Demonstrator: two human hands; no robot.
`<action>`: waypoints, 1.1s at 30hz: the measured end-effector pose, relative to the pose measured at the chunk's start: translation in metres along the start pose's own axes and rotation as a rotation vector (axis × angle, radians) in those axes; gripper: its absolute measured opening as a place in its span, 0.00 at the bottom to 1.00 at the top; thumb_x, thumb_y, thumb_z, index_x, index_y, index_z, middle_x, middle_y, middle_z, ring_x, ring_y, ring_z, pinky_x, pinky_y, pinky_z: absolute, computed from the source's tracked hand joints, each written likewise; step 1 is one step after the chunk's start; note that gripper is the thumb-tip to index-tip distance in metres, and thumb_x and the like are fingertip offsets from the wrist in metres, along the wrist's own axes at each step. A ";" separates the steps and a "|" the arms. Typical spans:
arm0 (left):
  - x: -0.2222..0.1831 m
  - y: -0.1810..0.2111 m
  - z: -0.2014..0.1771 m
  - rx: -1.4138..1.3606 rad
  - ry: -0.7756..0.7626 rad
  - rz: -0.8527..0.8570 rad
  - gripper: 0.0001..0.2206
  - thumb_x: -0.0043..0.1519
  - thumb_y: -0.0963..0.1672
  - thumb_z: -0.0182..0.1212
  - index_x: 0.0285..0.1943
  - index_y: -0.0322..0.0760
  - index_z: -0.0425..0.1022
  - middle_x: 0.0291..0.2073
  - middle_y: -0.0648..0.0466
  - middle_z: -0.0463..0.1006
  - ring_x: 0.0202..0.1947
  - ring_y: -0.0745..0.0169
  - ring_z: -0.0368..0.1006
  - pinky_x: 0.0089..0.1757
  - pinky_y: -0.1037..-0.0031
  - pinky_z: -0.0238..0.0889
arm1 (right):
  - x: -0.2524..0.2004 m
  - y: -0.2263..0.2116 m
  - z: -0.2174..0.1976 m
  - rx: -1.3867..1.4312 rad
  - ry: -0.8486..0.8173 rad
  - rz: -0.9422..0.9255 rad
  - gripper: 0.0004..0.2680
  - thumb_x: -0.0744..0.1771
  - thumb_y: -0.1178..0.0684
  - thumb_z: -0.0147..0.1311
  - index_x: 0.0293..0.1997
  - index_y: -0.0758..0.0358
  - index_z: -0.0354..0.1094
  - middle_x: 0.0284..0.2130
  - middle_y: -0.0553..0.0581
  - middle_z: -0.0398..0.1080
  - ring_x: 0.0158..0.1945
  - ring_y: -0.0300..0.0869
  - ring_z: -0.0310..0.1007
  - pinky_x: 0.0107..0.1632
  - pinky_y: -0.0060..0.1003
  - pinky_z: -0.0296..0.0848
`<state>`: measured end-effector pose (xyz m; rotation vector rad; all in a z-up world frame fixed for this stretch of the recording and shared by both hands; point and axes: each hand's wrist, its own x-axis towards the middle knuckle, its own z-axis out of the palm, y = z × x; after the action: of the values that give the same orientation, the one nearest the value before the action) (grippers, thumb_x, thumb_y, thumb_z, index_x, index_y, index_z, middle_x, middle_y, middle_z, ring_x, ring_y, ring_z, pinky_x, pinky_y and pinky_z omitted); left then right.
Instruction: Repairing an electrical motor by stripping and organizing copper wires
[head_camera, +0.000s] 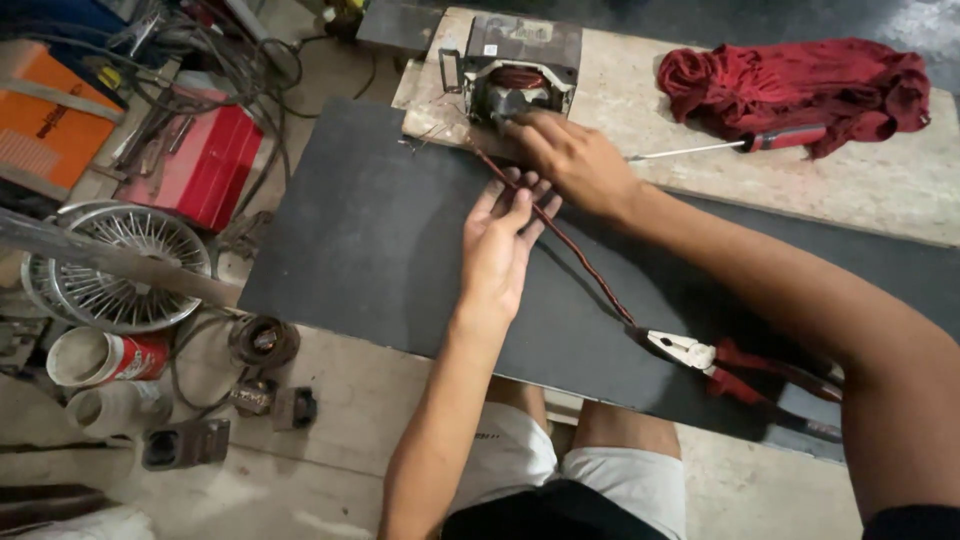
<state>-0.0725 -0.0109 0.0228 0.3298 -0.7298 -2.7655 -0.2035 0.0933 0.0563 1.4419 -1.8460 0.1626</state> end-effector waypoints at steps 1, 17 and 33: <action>-0.007 0.008 0.005 -0.001 -0.009 0.005 0.12 0.66 0.35 0.59 0.57 0.31 0.72 0.48 0.43 0.77 0.53 0.45 0.77 0.58 0.42 0.70 | 0.005 -0.002 -0.001 -0.008 0.006 -0.004 0.08 0.73 0.57 0.46 0.55 0.66 0.71 0.43 0.59 0.73 0.45 0.48 0.80 0.42 0.34 0.80; 0.008 0.024 0.004 0.231 -0.152 -0.115 0.10 0.67 0.37 0.56 0.56 0.25 0.73 0.46 0.45 0.79 0.47 0.57 0.77 0.51 0.66 0.73 | -0.010 0.001 -0.014 -0.139 -0.282 0.204 0.18 0.67 0.57 0.55 0.66 0.68 0.63 0.51 0.60 0.72 0.43 0.46 0.77 0.34 0.34 0.79; 0.014 0.037 -0.019 0.145 -0.106 -0.034 0.11 0.67 0.37 0.56 0.57 0.26 0.69 0.46 0.43 0.78 0.48 0.53 0.77 0.53 0.63 0.73 | 0.019 -0.027 0.009 0.151 -0.230 0.394 0.07 0.72 0.53 0.50 0.50 0.65 0.62 0.35 0.60 0.71 0.25 0.53 0.71 0.26 0.48 0.70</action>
<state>-0.0735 -0.0544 0.0232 0.2270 -0.9626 -2.7853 -0.1858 0.0643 0.0528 1.2184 -2.3402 0.3483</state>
